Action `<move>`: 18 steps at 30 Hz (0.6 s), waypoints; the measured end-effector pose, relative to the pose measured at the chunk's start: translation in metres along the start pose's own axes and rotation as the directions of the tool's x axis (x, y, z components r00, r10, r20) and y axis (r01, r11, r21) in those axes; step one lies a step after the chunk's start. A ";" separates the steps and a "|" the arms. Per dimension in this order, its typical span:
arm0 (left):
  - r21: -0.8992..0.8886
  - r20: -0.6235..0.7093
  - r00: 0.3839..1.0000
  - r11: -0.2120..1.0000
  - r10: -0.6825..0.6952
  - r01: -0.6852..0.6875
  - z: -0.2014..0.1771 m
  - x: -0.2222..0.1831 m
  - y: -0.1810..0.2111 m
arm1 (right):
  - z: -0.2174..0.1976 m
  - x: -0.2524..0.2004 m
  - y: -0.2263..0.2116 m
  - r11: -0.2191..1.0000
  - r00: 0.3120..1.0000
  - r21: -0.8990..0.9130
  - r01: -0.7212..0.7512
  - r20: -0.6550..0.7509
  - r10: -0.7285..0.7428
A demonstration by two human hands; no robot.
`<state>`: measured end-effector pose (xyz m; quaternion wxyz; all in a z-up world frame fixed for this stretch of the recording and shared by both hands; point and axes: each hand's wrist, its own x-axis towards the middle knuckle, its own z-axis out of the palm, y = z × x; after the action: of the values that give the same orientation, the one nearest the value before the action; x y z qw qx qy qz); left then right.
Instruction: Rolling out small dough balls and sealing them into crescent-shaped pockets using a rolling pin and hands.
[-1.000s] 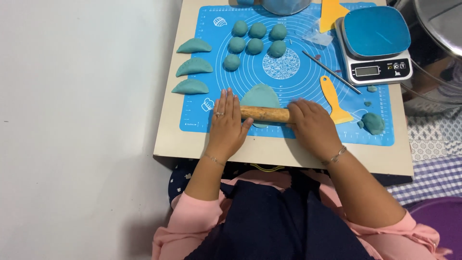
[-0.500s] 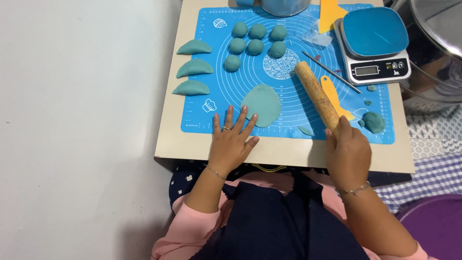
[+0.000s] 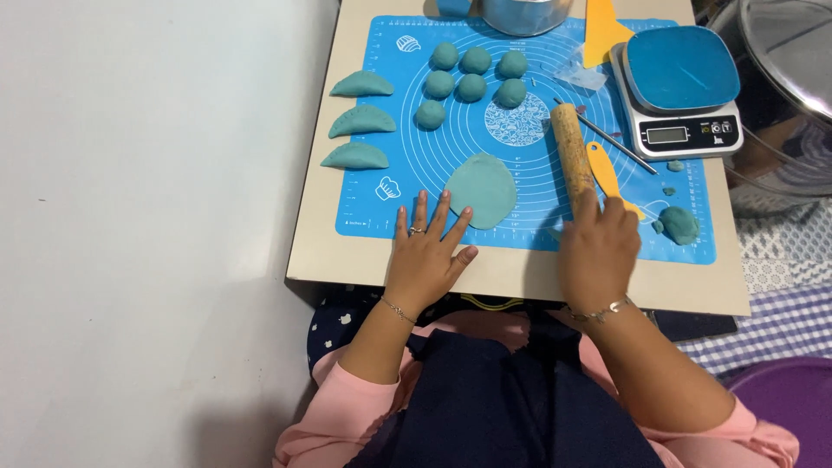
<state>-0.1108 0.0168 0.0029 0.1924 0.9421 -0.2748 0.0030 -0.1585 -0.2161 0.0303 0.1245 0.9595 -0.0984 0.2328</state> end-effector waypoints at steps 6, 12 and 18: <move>-0.014 -0.014 0.999 0.999 -0.037 0.036 0.007 0.002 -0.003 | -0.038 0.049 -0.073 0.820 0.980 0.566 -0.084 0.194 -0.033; -0.030 0.014 0.998 0.998 -0.054 0.054 0.001 0.002 -0.002 | 0.068 0.075 -0.094 0.961 0.974 0.246 0.125 0.156 -0.166; -0.012 0.003 0.999 0.999 -0.034 0.034 0.002 0.002 -0.003 | 0.056 0.077 -0.083 0.904 0.977 0.399 0.154 0.076 -0.200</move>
<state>-0.1079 0.0175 -0.0001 0.1977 0.9455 -0.2589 -0.0034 -0.0475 -0.1634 0.0022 -0.0546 0.9817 0.0305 0.1798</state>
